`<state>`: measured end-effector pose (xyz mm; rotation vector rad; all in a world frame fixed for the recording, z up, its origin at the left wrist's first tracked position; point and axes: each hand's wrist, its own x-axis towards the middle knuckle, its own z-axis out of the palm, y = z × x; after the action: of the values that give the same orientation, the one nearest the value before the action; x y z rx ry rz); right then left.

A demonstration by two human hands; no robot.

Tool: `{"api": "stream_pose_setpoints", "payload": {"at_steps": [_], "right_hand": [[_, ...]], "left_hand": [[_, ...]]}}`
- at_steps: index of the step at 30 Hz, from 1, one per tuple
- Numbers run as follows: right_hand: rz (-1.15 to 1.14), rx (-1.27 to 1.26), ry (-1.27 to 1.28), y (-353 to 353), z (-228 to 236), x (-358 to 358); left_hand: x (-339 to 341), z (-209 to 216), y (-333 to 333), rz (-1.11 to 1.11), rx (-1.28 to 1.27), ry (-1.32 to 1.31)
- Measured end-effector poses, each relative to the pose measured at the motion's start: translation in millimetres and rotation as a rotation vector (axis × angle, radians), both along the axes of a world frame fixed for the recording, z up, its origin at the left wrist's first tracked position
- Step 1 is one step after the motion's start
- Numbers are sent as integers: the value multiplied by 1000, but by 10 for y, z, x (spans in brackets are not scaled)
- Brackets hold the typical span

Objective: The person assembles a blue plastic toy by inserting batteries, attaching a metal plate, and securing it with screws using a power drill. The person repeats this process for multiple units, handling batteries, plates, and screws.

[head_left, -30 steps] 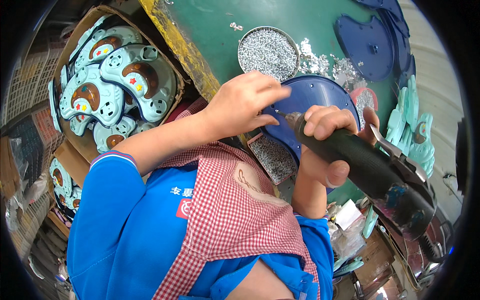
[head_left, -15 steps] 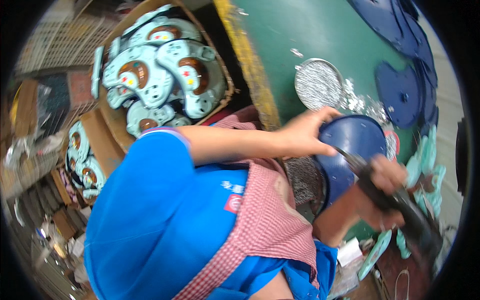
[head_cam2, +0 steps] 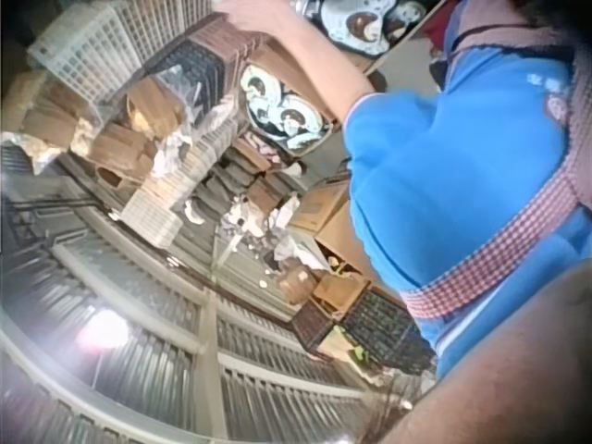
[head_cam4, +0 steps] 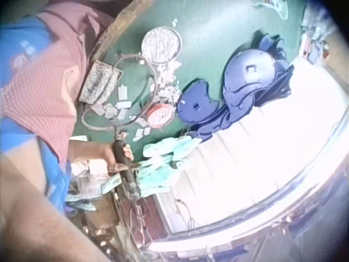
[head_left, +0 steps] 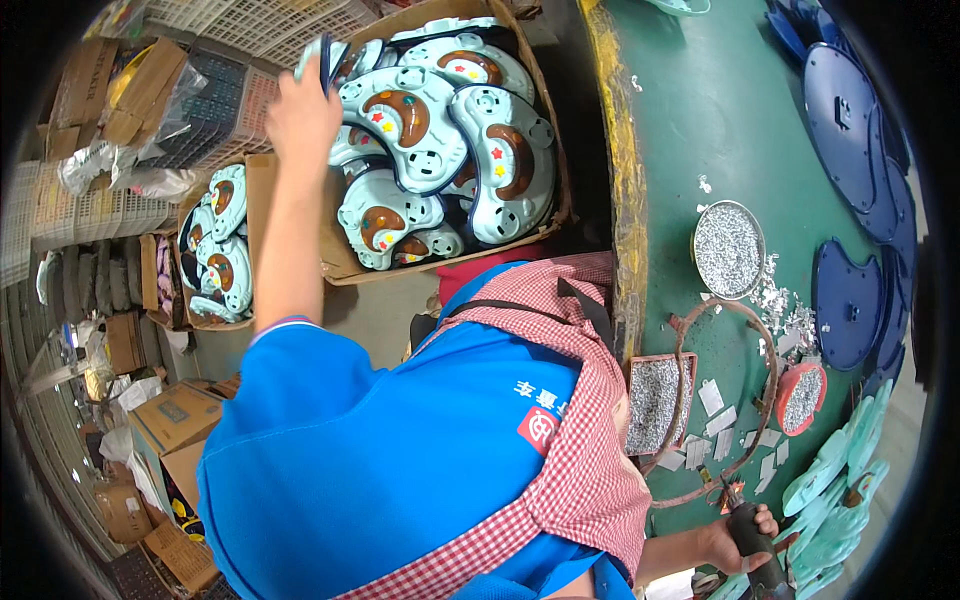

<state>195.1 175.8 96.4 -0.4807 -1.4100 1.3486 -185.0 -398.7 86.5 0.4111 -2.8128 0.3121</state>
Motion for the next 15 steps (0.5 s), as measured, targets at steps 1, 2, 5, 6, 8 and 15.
{"api": "stream_pose_setpoints", "payload": {"at_steps": [1,2,5,6,8,15], "right_hand": [[-9,-22,-15,39,-76,65],[-72,-3,-15,63,-142,113],[-184,11,44,76,-199,269],[-229,45,11,153,-299,424],[-460,130,-118,197,-351,689],[-1367,1192,-580,-162,-136,874]], "left_hand": [[81,-380,-223,79,-5,3],[150,-754,-426,154,-10,7],[247,-1631,-838,353,270,-159],[201,-1885,-917,381,298,-217],[-62,-1874,-233,111,69,-128],[-863,-567,3926,-1348,574,-14]]}}
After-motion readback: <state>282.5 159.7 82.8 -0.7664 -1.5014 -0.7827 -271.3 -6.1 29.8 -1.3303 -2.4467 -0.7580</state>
